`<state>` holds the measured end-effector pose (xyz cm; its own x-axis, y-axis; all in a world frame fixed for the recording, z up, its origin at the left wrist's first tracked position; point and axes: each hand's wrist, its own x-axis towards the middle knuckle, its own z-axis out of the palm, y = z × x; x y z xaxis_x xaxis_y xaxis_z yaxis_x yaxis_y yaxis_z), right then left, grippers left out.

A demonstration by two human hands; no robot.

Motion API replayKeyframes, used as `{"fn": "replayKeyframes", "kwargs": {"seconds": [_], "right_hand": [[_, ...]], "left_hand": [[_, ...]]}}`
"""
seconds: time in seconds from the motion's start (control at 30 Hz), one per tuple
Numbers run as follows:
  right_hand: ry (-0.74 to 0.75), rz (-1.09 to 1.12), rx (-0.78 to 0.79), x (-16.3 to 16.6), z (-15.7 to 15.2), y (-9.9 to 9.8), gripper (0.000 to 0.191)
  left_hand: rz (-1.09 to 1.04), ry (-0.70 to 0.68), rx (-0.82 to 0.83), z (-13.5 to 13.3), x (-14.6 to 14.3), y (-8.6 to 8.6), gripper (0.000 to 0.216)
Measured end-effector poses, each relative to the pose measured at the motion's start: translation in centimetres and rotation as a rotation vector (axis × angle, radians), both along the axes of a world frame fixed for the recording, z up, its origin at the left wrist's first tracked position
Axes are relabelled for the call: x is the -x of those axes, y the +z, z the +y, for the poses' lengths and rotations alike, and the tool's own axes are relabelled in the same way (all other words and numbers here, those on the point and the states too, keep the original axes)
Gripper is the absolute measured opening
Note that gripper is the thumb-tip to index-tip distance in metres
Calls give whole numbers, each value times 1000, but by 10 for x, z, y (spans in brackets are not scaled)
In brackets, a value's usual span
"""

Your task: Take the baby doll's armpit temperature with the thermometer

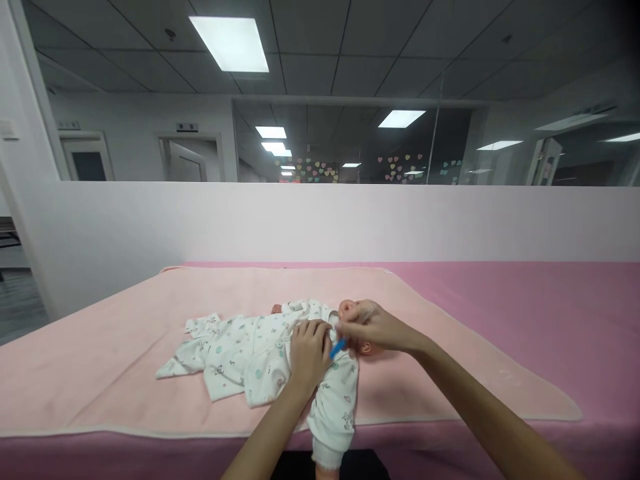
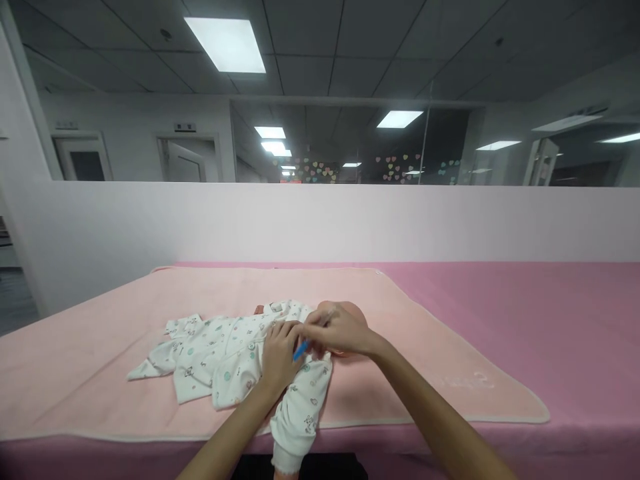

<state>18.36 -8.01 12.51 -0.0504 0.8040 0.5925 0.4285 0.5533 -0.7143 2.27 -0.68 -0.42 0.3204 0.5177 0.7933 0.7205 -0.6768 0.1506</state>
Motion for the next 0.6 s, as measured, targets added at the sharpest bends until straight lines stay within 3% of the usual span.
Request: {"fn": "replayKeyframes", "kwargs": {"seconds": [0.07,0.13,0.2,0.3,0.43,0.47,0.57,0.6], "right_hand": [[259,176,132,8,2,-2,34],[411,450,243,16,5,-5,34],[427,627,376,23,10,-10,33],[415,711,591,25,19,-16,25],[146,1010,277,20,25,-15,21],[113,1009,290,19,25,-16,21],[165,802,575,20,20,-17,18],[180,745,577,19,19,-16,18]], "left_hand": [[3,5,1,0,0,0,18],[9,14,0,0,0,-1,19],[19,13,-11,1,0,-2,18],[21,9,-27,3,0,-3,18],[18,-5,-6,4,-1,-3,20],[20,-5,-1,4,-1,-2,19],[17,13,11,2,-2,-1,19],[18,11,16,2,-2,-1,19]]}}
